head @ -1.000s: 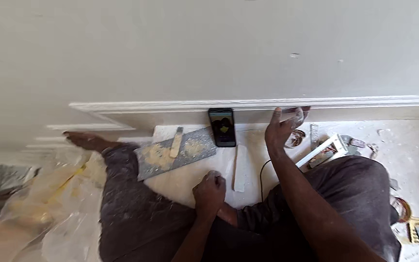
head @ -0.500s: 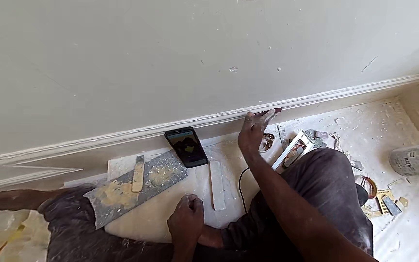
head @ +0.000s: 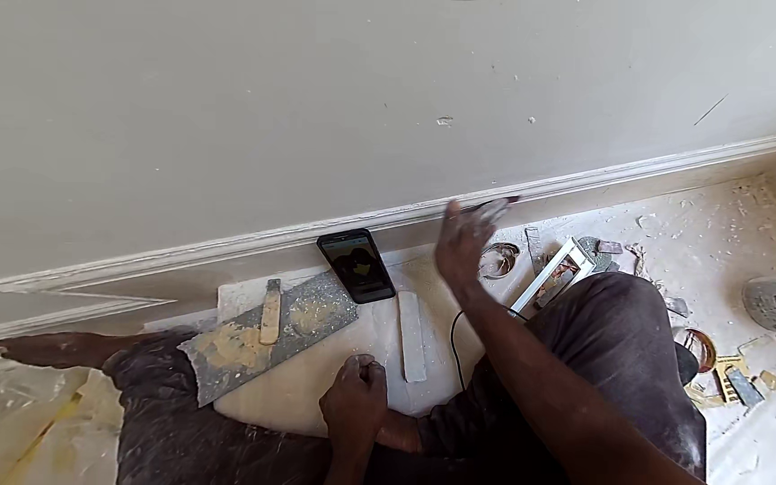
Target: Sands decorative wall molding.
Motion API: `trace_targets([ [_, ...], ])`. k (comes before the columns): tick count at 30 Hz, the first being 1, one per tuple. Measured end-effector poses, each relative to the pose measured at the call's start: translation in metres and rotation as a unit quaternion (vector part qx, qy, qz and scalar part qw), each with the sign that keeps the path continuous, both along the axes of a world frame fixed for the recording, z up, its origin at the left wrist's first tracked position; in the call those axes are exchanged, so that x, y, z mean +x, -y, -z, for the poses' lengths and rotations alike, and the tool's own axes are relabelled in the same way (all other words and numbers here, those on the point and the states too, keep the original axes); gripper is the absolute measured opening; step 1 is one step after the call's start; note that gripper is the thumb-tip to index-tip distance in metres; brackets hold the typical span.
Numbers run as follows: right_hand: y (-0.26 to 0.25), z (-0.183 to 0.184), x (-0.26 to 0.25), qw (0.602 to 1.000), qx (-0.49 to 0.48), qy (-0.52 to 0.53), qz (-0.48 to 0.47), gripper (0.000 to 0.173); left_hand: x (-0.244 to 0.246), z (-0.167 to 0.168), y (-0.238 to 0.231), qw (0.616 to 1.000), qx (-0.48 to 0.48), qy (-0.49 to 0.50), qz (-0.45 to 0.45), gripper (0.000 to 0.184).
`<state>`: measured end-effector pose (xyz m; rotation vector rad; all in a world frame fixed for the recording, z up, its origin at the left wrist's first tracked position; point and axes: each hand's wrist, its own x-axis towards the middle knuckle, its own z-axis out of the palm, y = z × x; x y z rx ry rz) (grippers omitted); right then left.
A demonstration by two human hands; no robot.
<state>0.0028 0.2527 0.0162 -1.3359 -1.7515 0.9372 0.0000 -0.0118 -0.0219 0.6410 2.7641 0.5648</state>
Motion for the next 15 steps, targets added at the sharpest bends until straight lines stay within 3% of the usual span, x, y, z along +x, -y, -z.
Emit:
trace_targets([
  [4, -0.051, -0.008, 0.021, 0.994, -0.024, -0.051, 0.097, 0.081, 0.000, 0.001, -0.009, 1.000, -0.007, -0.004, 0.003, 0.023],
  [7, -0.010, -0.006, -0.007, 0.998, 0.003, -0.031, 0.061, 0.077, -0.001, 0.004, -0.013, 1.000, -0.018, -0.005, 0.009, 0.023],
  [11, 0.057, -0.007, -0.046, 0.996, -0.047, -0.017, -0.072, 0.095, -0.001, 0.001, -0.008, 1.000, -0.016, -0.011, 0.006, 0.025],
  [15, 0.030, 0.000, -0.023, 0.998, -0.004, 0.040, -0.041, 0.087, 0.000, -0.002, -0.003, 1.000, -0.008, -0.009, -0.010, 0.025],
])
